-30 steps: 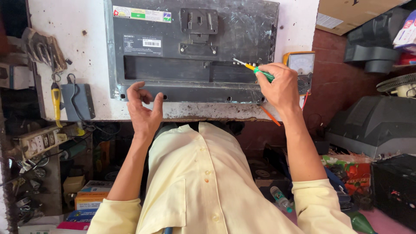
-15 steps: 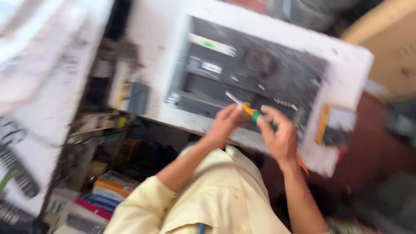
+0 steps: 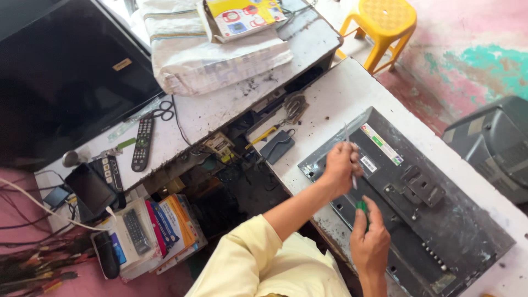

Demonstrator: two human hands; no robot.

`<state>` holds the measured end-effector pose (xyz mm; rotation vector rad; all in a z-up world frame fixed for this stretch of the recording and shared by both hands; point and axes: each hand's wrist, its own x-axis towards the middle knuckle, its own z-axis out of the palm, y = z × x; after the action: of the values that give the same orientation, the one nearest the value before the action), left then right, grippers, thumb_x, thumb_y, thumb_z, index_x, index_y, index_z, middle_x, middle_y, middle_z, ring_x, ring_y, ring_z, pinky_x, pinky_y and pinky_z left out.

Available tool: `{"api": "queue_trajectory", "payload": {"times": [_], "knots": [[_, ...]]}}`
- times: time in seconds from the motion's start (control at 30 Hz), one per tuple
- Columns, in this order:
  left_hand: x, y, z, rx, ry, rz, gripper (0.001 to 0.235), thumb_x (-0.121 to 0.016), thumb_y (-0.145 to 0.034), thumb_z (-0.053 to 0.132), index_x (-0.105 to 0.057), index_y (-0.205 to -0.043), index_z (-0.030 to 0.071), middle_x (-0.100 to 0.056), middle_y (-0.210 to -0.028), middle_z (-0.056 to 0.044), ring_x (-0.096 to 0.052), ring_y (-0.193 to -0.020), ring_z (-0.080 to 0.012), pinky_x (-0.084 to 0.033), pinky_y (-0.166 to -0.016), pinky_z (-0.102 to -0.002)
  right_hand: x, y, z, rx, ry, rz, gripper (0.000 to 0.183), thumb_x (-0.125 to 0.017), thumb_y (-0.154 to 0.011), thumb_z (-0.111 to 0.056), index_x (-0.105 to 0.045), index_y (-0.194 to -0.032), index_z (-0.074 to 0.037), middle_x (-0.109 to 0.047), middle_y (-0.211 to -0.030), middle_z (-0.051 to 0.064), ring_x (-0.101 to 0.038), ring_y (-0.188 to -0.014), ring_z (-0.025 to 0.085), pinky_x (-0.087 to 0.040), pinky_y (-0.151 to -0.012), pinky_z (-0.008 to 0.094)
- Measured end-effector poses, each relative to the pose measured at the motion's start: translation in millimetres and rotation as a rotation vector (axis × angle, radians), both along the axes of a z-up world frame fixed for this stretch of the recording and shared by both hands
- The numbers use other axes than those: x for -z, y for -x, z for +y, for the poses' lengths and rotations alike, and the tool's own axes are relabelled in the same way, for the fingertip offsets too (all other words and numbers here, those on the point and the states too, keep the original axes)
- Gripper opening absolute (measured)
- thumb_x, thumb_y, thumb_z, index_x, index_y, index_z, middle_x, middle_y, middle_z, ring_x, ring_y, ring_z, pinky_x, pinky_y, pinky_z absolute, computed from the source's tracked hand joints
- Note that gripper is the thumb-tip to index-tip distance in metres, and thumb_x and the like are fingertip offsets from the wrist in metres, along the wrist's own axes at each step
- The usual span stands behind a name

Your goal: The person uses a green-handled screwdriver to remove and then reinstall screws on the back panel of a Sony television. The person repeatedly unscrews and tightens screws at various locations on the device's rear casing.

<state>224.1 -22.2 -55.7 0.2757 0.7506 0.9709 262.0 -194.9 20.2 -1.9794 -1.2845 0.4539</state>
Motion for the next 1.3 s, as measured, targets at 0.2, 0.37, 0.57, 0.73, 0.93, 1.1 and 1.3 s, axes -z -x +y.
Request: {"api": "queue_trajectory", "payload": {"times": [0.2,0.37,0.57,0.73,0.93,1.1,1.3], "knots": [[-31.9,48.5,-15.1,0.303,-0.957,0.786,0.053,-0.048,-0.098,0.004,-0.054,-0.146,0.026,-0.057,-0.082,-0.003,-0.058,-0.074,-0.0202,-0.053,-0.067,-0.038,6.0,-37.7,-15.6,0.172,0.036,0.201,0.038,-0.07,-0.098,-0.024,-0.066,-0.132,-0.007,-0.076,-0.103,0.015,-0.07,-0.074,0.022,-0.055,-0.063,0.036],[-41.3,58.4,-58.0,0.714,-1.458,1.083,0.084,-0.059,-0.077,-0.002,-0.049,-0.151,0.036,-0.064,-0.099,-0.008,-0.065,-0.087,-0.0279,-0.054,-0.07,-0.041,-11.8,-80.3,-15.5,0.007,-0.052,-0.179,0.032,-0.073,-0.1,-0.023,-0.072,-0.131,-0.015,-0.073,-0.105,0.01,-0.069,-0.091,0.018,-0.054,-0.076,0.031],[-34.1,75.6,-81.5,0.929,-1.331,0.95,0.098,-0.058,-0.074,-0.009,-0.045,-0.156,0.044,-0.06,-0.096,-0.012,-0.065,-0.087,-0.0297,-0.052,-0.071,-0.042,-27.0,-75.7,-13.5,-0.034,0.32,-0.08,0.038,-0.08,-0.085,-0.025,-0.077,-0.123,-0.022,-0.074,-0.089,0.006,-0.07,-0.073,0.021,-0.055,-0.066,0.035],[-24.0,86.1,-83.0,0.886,-1.332,0.881,0.097,-0.059,-0.07,-0.009,-0.046,-0.151,0.042,-0.065,-0.107,-0.009,-0.067,-0.089,-0.0299,-0.052,-0.067,-0.042,-28.2,-69.6,-8.3,-0.177,0.199,-0.095,0.037,-0.081,-0.08,-0.024,-0.078,-0.116,-0.018,-0.078,-0.098,0.007,-0.075,-0.085,0.021,-0.057,-0.072,0.034],[-19.8,102.4,-85.7,0.859,-1.359,0.925,0.089,-0.059,-0.073,-0.008,-0.053,-0.147,0.042,-0.069,-0.108,-0.005,-0.069,-0.092,-0.0273,-0.053,-0.067,-0.041,-27.1,-63.6,-5.2,-0.308,0.156,-0.131,0.036,-0.083,-0.076,-0.018,-0.078,-0.112,-0.011,-0.077,-0.1,0.011,-0.076,-0.088,0.025,-0.058,-0.076,0.035],[-15.8,115.9,-92.8,0.846,-1.29,0.902,0.09,-0.06,-0.072,-0.008,-0.053,-0.147,0.042,-0.069,-0.103,-0.003,-0.07,-0.095,-0.0259,-0.055,-0.07,-0.04,-28.4,-53.3,-5.0,-0.386,0.151,-0.091,0.033,-0.082,-0.078,-0.013,-0.076,-0.109,-0.004,-0.076,-0.099,0.015,-0.076,-0.087,0.027,-0.057,-0.075,0.036],[-16.7,126.8,-107.8,0.719,-1.361,0.992,0.083,-0.062,-0.068,-0.006,-0.056,-0.143,0.029,-0.072,-0.106,-0.004,-0.069,-0.099,-0.0285,-0.055,-0.071,-0.043,-28.2,-45.4,-1.3,-0.464,0.263,-0.079,0.034,-0.084,-0.08,-0.017,-0.076,-0.111,-0.005,-0.077,-0.099,0.016,-0.076,-0.085,0.025,-0.057,-0.073,0.034]]}}
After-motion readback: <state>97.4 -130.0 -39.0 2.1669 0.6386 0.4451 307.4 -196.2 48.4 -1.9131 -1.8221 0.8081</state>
